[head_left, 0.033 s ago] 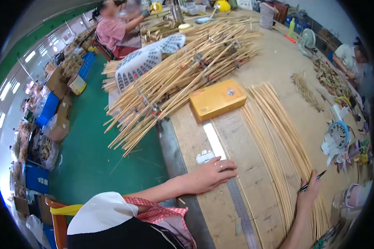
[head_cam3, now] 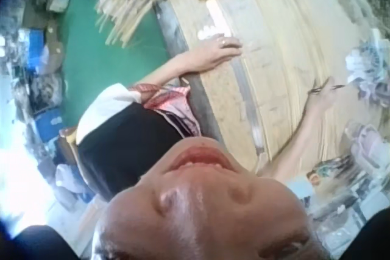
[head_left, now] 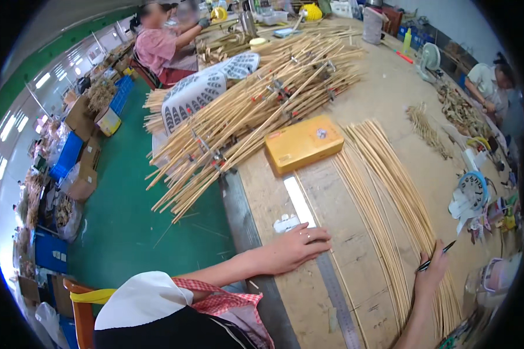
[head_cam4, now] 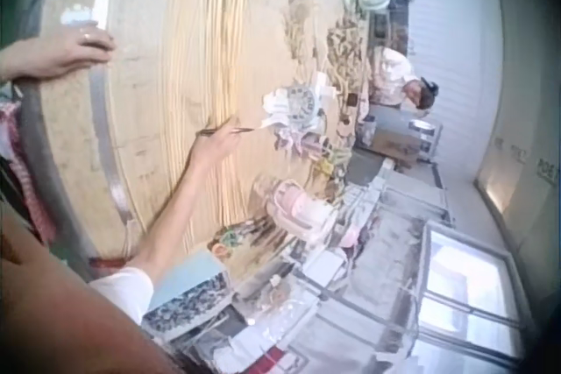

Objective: The person uses a metal ruler and a black marker to measure and mark specific lengths on a bundle of thin bamboo sticks laid out on a wooden workbench. The person aligns the ruler, makes marks, and occasionally shifts the sticks to continue the process. Other workers are visible in the background of the workshop.

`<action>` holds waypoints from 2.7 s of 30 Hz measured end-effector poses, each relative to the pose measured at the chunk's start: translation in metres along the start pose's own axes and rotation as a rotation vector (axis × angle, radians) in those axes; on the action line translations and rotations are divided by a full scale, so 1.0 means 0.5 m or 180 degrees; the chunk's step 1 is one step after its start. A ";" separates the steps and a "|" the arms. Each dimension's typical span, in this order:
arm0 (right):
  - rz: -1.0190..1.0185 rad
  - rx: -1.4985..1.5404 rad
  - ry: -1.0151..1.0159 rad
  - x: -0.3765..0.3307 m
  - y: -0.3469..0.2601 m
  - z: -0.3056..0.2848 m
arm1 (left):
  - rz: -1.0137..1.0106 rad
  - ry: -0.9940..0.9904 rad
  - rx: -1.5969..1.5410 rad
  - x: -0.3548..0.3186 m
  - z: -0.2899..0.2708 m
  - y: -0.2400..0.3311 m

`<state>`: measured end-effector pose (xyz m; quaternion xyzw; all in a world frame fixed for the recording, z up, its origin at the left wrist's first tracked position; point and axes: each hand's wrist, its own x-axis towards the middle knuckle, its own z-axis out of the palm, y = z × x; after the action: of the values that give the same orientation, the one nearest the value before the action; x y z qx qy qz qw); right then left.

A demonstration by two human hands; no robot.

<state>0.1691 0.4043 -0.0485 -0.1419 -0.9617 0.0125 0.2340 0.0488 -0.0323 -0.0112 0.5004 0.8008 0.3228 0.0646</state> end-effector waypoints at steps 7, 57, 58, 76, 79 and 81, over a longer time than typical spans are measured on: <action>0.0270 0.0190 -0.0115 0.002 -0.024 -0.020 | 0.0265 0.0126 0.0029 0.012 0.001 -0.008; 0.0032 0.0249 0.0096 -0.004 0.009 -0.015 | 0.0228 0.0187 -0.0056 0.009 0.010 -0.022; 0.0091 0.0440 0.0200 -0.002 0.000 -0.014 | 0.0173 0.0166 -0.0048 0.005 0.009 -0.018; -0.0445 0.0742 0.0913 0.001 -0.089 -0.159 | 0.0000 -0.0020 -0.0061 0.009 -0.014 -0.002; -0.0268 0.1431 0.0452 -0.100 -0.137 -0.196 | 0.0000 -0.0020 -0.0032 0.005 -0.012 -0.003; -0.0055 0.1587 0.0080 -0.158 -0.200 -0.224 | -0.0031 -0.0010 -0.0016 0.003 -0.011 -0.005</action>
<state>0.2604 0.2815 0.0248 -0.0717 -0.9272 0.2455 0.2738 0.0436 -0.0344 -0.0080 0.4968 0.8023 0.3238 0.0687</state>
